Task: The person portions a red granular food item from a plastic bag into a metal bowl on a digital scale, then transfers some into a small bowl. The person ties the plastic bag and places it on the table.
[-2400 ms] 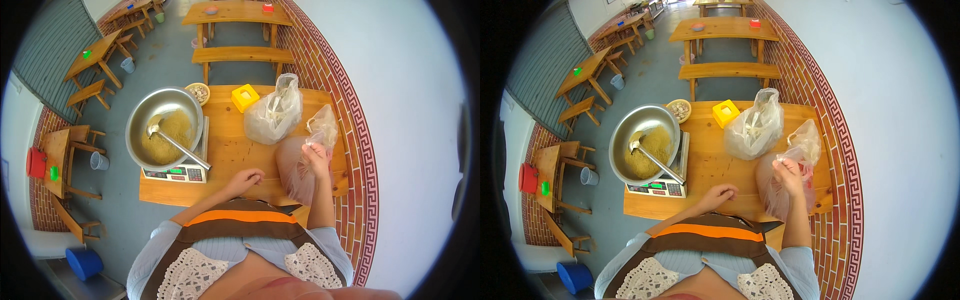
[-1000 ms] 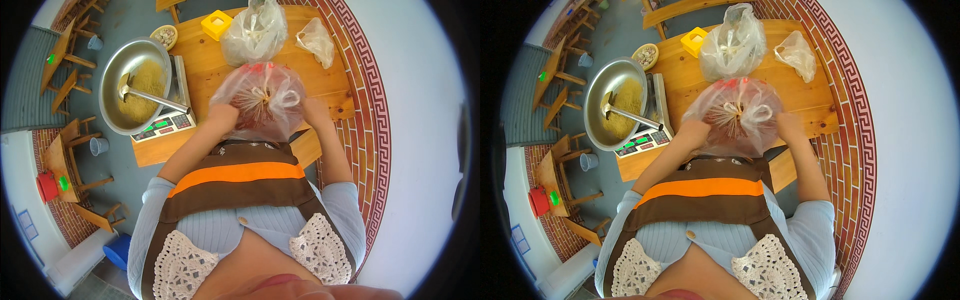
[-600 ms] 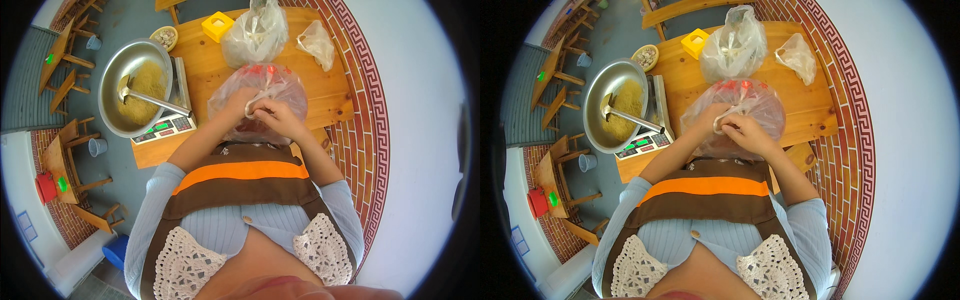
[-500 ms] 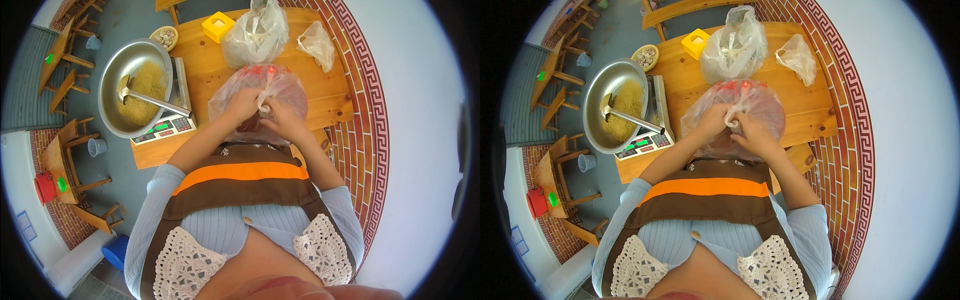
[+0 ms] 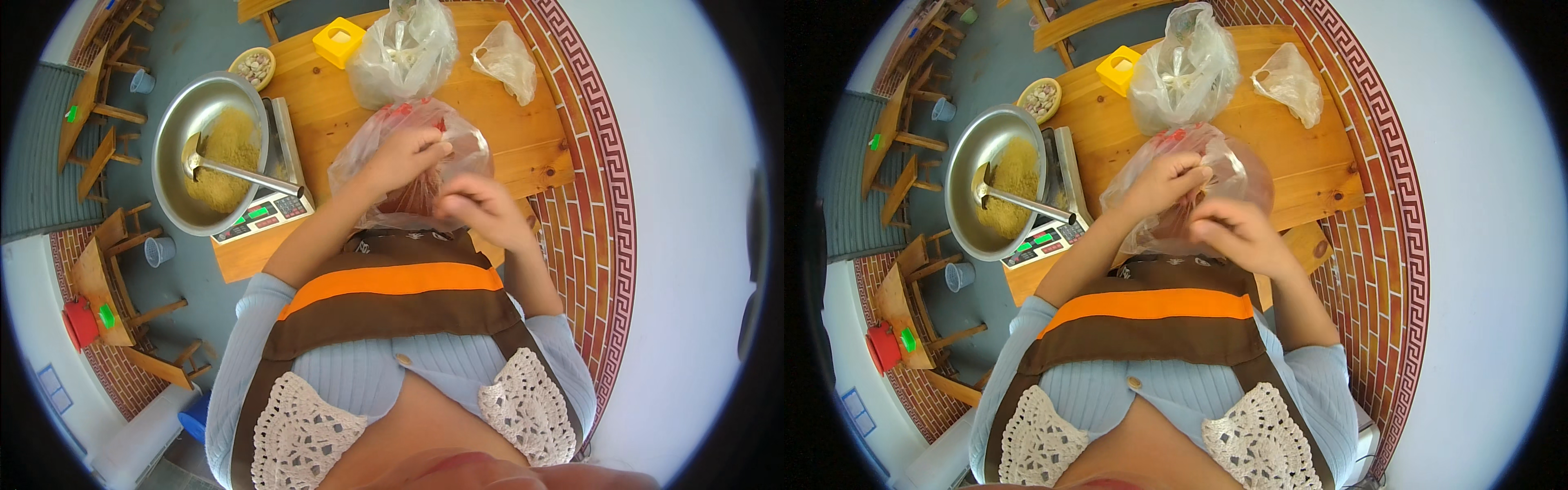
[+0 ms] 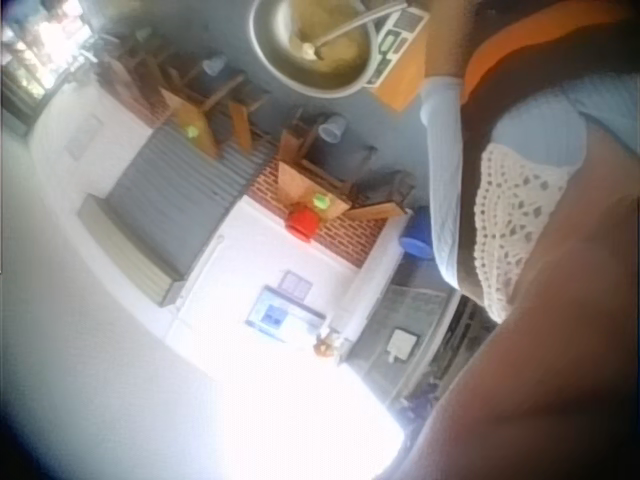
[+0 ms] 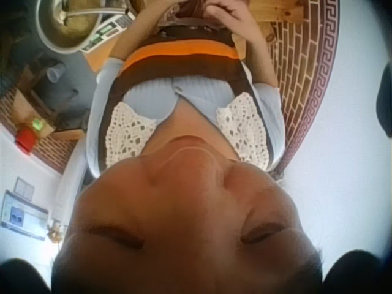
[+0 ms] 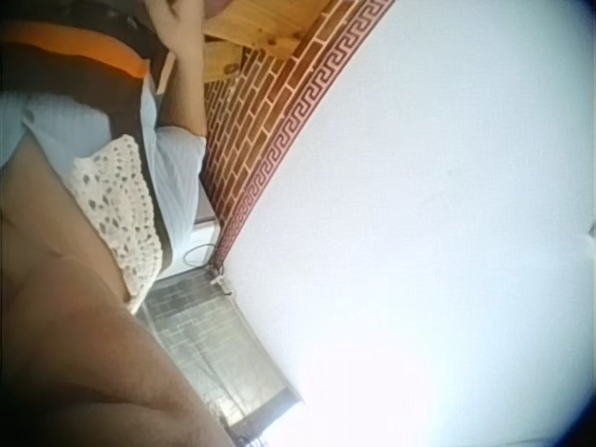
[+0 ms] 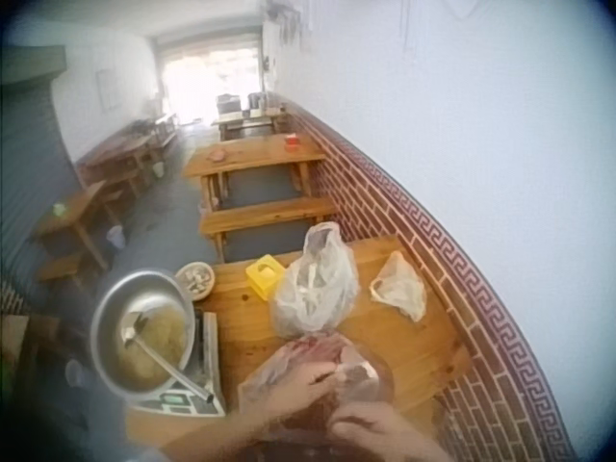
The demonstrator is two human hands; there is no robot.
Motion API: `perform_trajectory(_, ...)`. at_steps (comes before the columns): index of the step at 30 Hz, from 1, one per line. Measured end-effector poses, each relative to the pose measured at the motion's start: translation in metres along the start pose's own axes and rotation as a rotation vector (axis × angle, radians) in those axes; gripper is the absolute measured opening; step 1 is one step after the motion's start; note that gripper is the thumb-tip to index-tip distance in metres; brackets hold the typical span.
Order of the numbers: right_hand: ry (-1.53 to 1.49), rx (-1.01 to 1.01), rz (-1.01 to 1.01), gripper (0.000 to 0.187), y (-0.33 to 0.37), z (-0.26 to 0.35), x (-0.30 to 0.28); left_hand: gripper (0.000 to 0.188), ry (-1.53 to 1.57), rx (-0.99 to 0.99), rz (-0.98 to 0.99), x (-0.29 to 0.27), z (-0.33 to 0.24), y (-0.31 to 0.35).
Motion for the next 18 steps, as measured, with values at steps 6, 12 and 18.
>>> perform_trajectory(6, 0.912, -0.352, -0.271, 0.031, -0.043, -0.046, -0.002, 0.018, -0.118, -0.015, -0.162, -0.029, 0.031, 0.015)
perform_trajectory(12, 1.111, -0.293, -0.151, 0.038, -0.052, -0.083, -0.03, 0.016, -0.814, 0.61, -0.248, 0.008, 0.049, 0.021)
perform_trajectory(18, 1.089, -0.381, -0.135, 0.03, -0.075, -0.1, -0.006, 0.011, -1.133, 0.459, -0.092, 0.018, 0.07, 0.0)
Point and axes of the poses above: each hand's wrist, its own y-axis away from the middle knuckle, its own x-axis out of the palm, z = x × y, the point moved 7 cm from there along -y, towards the middle knuckle, and after that the axes turned 12 degrees about -z, right-handed, at the moved point
